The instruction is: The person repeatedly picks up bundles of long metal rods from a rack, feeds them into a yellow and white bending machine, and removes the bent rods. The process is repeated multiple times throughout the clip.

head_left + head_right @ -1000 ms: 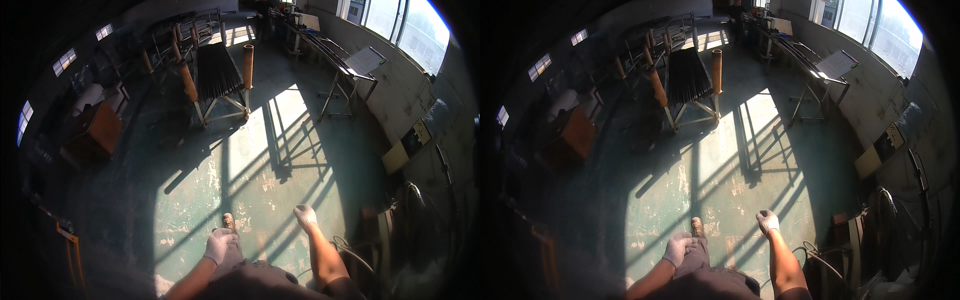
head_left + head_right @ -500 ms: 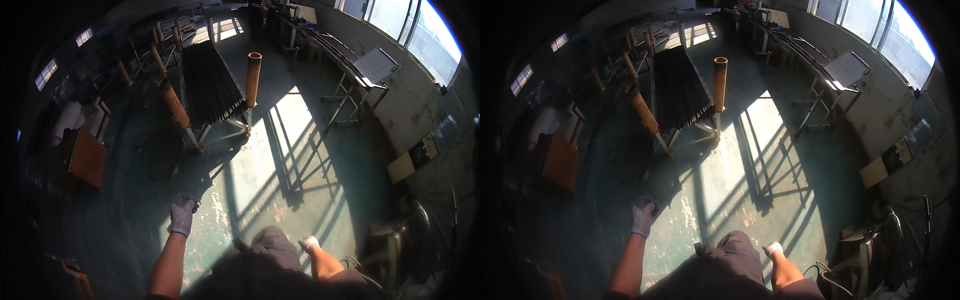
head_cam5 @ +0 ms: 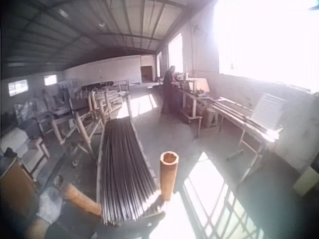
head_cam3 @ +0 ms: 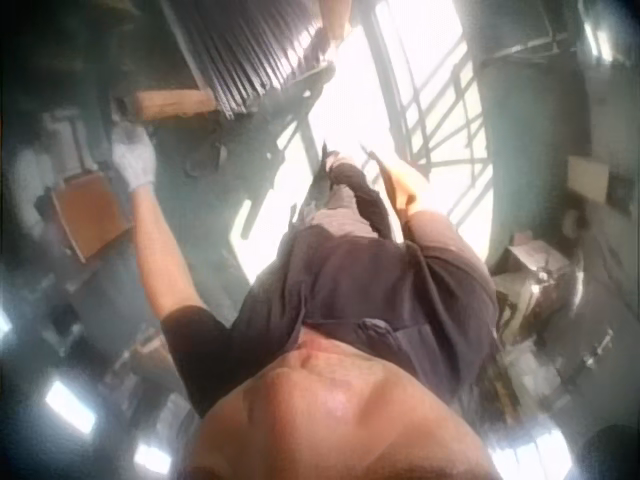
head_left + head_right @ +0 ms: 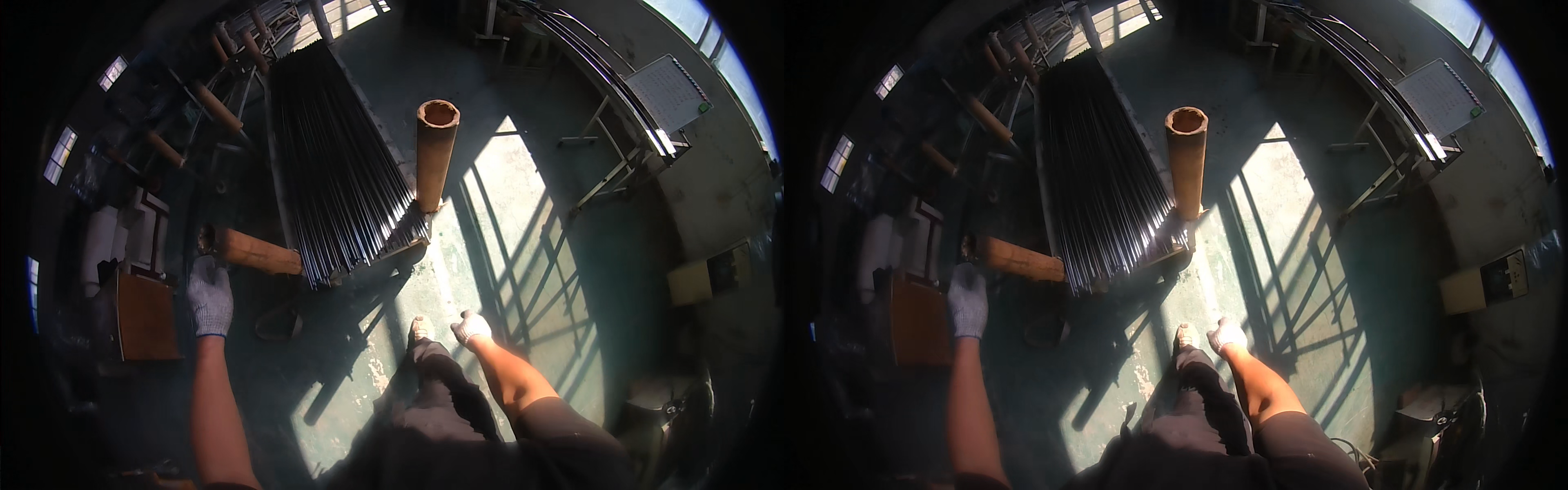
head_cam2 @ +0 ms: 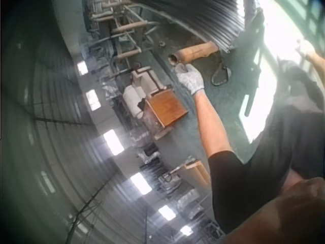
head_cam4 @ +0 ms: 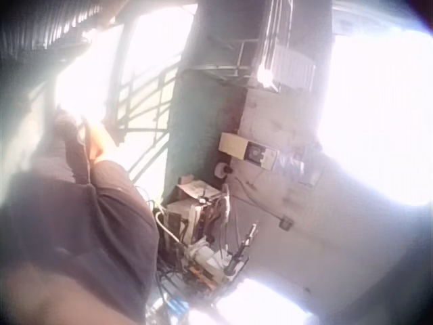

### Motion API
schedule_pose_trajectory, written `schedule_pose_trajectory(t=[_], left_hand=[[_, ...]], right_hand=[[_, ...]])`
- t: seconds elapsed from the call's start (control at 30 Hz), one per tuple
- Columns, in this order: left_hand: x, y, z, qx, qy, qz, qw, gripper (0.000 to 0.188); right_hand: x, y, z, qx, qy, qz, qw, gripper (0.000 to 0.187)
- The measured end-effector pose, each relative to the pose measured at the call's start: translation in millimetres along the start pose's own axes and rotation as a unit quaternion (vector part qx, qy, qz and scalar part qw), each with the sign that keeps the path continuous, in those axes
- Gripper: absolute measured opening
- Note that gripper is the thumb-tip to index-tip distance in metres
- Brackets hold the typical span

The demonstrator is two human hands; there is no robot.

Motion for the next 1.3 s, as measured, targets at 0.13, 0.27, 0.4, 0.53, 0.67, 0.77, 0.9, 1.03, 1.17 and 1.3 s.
schedule_pose_trajectory(t=[0.13, 0.27, 0.4, 0.53, 0.67, 0.77, 0.9, 1.03, 1.17, 1.3], left_hand=[[100, 42, 35, 0.047, -0.138, 0.048, 0.988, 0.038], [131, 98, 19, 0.370, -0.059, 0.097, 0.922, 0.042], [127, 142, 14, 0.281, -0.038, 0.093, 0.954, 0.043], [137, 161, 12, 0.318, 0.012, 0.042, 0.947, 0.037], [157, 164, 24, 0.352, -0.050, 0.056, 0.933, 0.035], [161, 162, 34, 0.379, -0.072, 0.057, 0.921, 0.035], [156, 160, 48, 0.357, -0.031, 0.010, 0.933, 0.035], [159, 159, 60, 0.370, -0.062, 0.077, 0.924, 0.035], [168, 149, 43, 0.353, -0.079, 0.092, 0.928, 0.035], [172, 145, 22, 0.367, -0.051, 0.118, 0.921, 0.034]], right_hand=[[79, -48, 174, 0.032, -0.123, -0.122, 0.984, 0.077], [179, -81, 294, 0.053, -0.175, -0.020, 0.983, 0.089], [212, -82, 349, 0.051, -0.101, -0.166, 0.980, 0.108], [224, -75, 360, 0.016, -0.002, -0.181, 0.983, 0.108], [236, -70, 361, 0.011, 0.027, -0.129, 0.991, 0.083], [242, -62, 365, 0.048, -0.004, -0.110, 0.993, 0.055], [254, -59, 368, -0.047, -0.078, -0.115, 0.989, 0.046], [266, -74, 357, -0.033, -0.072, -0.062, 0.995, 0.052], [264, -85, 361, -0.074, -0.137, -0.046, 0.987, 0.056], [240, -80, 375, -0.104, -0.394, -0.020, 0.913, 0.035]])
Point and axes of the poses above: each hand's wrist, its own x-axis towards the middle knuckle, its own y-axis out of the palm, z = x × y, the point moved 5 cm from there along x, towards the middle knuckle, and after that the axes turned 12 degrees about y, right-handed, at the moved point
